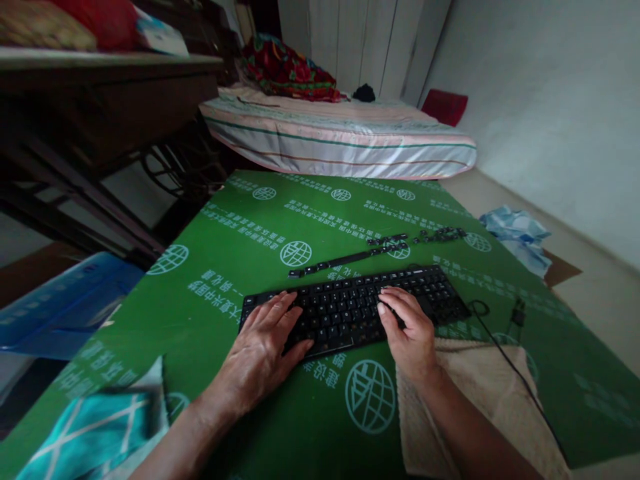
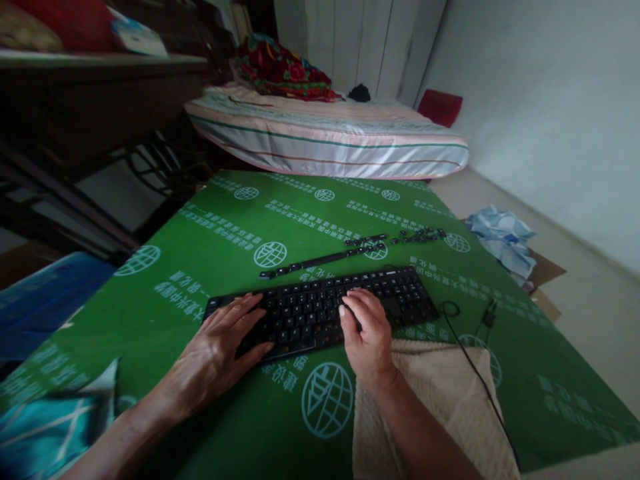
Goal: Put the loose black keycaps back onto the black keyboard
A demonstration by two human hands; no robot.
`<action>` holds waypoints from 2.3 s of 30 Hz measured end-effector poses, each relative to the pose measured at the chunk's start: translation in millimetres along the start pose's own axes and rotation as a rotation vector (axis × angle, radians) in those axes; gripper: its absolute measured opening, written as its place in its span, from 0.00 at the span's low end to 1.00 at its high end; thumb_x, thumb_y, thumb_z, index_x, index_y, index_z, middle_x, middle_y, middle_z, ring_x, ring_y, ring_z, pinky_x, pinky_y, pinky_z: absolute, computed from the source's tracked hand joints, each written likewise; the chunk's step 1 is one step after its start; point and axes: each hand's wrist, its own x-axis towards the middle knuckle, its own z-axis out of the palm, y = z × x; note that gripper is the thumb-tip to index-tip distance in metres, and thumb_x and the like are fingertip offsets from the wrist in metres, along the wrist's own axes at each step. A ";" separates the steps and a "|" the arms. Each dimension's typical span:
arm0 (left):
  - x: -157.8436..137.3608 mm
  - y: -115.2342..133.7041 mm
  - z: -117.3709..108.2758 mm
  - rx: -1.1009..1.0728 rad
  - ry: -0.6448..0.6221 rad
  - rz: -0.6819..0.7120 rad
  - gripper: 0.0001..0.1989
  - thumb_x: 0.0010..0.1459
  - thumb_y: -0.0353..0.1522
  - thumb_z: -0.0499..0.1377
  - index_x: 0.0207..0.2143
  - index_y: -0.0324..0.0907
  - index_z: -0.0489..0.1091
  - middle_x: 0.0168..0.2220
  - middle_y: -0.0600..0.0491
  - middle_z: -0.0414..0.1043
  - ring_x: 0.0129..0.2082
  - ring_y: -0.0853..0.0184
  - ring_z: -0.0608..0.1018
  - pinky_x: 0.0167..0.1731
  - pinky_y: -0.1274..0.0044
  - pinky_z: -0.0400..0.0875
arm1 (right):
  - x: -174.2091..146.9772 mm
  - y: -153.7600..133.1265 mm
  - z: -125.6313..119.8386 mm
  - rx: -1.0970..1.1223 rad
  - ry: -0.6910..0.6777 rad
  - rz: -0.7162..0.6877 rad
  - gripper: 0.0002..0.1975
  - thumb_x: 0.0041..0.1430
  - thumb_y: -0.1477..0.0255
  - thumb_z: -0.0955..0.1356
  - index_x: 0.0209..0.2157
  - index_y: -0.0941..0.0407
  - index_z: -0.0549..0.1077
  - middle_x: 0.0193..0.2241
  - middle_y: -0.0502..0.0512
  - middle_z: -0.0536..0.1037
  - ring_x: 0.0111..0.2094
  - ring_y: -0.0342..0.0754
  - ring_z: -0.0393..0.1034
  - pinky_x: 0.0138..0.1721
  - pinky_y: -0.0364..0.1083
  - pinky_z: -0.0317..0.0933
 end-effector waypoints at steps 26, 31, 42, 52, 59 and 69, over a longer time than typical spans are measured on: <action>-11.6 70.7 17.2 0.261 -0.091 0.161 0.39 0.54 0.48 0.61 0.59 0.29 0.59 0.63 0.32 0.53 0.63 0.45 0.58 0.56 0.57 0.64 | -2.9 17.4 -7.4 0.071 0.022 0.101 0.07 0.59 0.72 0.67 0.37 0.54 0.78 0.36 0.56 0.80 0.38 0.49 0.75 0.42 0.51 0.72; -20.7 74.6 14.1 0.256 -0.055 0.103 0.38 0.56 0.45 0.60 0.60 0.29 0.56 0.64 0.33 0.53 0.63 0.47 0.58 0.56 0.59 0.64 | -5.8 23.1 -6.4 0.084 0.041 0.109 0.07 0.58 0.71 0.67 0.36 0.55 0.78 0.35 0.56 0.80 0.37 0.49 0.75 0.42 0.51 0.71; -45.6 71.4 17.2 0.320 0.070 0.041 0.33 0.59 0.42 0.57 0.59 0.29 0.57 0.63 0.35 0.56 0.63 0.49 0.60 0.55 0.59 0.66 | -5.2 28.6 -5.7 0.115 0.061 0.178 0.08 0.58 0.68 0.67 0.35 0.54 0.78 0.35 0.56 0.80 0.37 0.48 0.75 0.43 0.51 0.69; -49.8 75.3 16.4 0.305 0.129 0.079 0.29 0.58 0.38 0.57 0.58 0.30 0.60 0.61 0.35 0.59 0.61 0.50 0.64 0.52 0.61 0.69 | -1.4 40.6 -7.7 0.150 0.118 0.331 0.11 0.58 0.64 0.67 0.34 0.56 0.78 0.34 0.56 0.80 0.35 0.48 0.75 0.39 0.48 0.70; -48.2 76.3 18.2 0.315 0.177 0.096 0.25 0.59 0.35 0.55 0.56 0.29 0.61 0.61 0.34 0.59 0.61 0.49 0.63 0.52 0.60 0.69 | 0.4 41.8 -7.6 0.177 0.141 0.388 0.12 0.57 0.63 0.67 0.33 0.56 0.79 0.34 0.57 0.80 0.36 0.48 0.75 0.38 0.47 0.70; -41.4 82.0 21.1 0.358 0.238 0.139 0.22 0.57 0.33 0.54 0.52 0.29 0.66 0.57 0.33 0.65 0.58 0.48 0.68 0.49 0.62 0.71 | 4.5 39.9 -9.2 0.231 0.182 0.470 0.12 0.53 0.62 0.69 0.31 0.56 0.79 0.32 0.56 0.81 0.34 0.48 0.75 0.36 0.47 0.70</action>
